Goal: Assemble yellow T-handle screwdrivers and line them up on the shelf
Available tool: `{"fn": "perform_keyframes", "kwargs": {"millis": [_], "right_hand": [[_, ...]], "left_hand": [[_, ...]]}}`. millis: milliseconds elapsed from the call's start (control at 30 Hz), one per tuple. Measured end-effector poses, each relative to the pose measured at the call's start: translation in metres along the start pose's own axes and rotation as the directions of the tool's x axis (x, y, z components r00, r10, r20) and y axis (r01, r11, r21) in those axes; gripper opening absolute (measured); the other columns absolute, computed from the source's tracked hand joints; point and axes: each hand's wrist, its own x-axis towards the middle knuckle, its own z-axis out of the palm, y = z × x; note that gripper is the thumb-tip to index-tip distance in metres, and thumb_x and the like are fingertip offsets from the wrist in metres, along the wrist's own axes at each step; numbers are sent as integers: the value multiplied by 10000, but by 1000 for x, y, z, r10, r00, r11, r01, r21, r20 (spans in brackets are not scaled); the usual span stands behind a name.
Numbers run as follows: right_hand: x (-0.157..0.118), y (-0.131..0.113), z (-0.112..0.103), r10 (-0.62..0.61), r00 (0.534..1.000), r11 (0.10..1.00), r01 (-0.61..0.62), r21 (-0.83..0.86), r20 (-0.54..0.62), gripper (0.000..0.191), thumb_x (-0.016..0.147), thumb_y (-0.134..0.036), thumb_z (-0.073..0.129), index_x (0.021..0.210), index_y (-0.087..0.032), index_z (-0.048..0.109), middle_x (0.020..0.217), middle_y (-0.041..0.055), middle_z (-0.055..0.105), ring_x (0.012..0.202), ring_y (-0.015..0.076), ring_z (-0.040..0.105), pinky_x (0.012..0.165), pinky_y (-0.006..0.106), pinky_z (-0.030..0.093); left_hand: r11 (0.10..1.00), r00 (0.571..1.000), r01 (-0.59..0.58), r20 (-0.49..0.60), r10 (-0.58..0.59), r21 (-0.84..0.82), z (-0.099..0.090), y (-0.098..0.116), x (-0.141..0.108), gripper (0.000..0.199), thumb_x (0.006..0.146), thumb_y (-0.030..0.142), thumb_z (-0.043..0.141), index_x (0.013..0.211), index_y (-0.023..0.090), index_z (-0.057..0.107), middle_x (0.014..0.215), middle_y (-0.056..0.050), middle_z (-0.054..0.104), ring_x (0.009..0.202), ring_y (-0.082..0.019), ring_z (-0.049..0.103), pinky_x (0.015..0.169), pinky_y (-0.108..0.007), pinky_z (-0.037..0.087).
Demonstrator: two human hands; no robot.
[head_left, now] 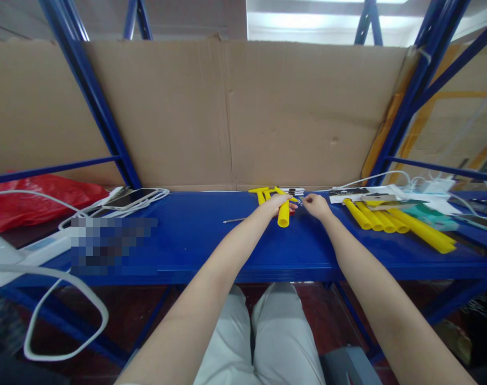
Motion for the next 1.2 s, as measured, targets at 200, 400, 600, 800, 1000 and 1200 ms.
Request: {"fn": "perform_keyframes", "kwargs": {"millis": [200,400,600,800,1000,1200], "right_hand": [[0,-2,4,-125,987,992,121,38,99,270,797,-155,489,919,-180,729,996,65,728,932,173,660,830,240,476],[-3,-10,3,-204,955,978,208,4,217,363,765,-81,457,952,-175,753,1010,47,731,932,163,664,854,215,475],[-2,-11,3,-268,927,946,305,-110,263,410,759,-67,452,991,-209,759,993,21,738,939,158,659,849,194,472],[-3,-14,2,-334,890,891,405,-204,312,473,754,-41,432,1046,-237,749,1024,33,732,988,181,645,877,211,457],[1,-12,5,-312,895,893,390,-224,318,520,747,-19,404,1100,-222,727,1103,44,706,1042,178,621,917,223,445],[13,-4,16,-355,887,888,419,-190,296,521,705,-10,415,1077,-191,731,1123,55,693,1040,162,614,930,204,432]], "left_hand": [[997,995,-37,-87,42,61,-16,8,-11,217,917,200,473,1076,79,558,533,6,568,346,-72,461,385,-168,398],[995,984,-87,-152,94,57,-57,26,-28,230,917,179,437,1074,76,571,496,11,547,322,-78,433,356,-174,368],[978,929,-180,-308,204,105,-100,35,-55,240,907,170,433,1084,80,566,449,22,532,283,-86,394,328,-187,334],[965,897,-257,-382,221,-44,-129,20,-73,181,895,184,439,1012,127,565,438,46,495,262,-77,371,305,-177,298],[949,887,-286,-413,208,-136,-134,8,-75,165,849,154,455,976,132,558,420,53,465,274,-85,390,309,-169,313],[953,860,-277,-474,189,-123,-134,4,-72,123,822,131,478,912,134,562,419,50,466,271,-85,396,315,-175,329]]}}
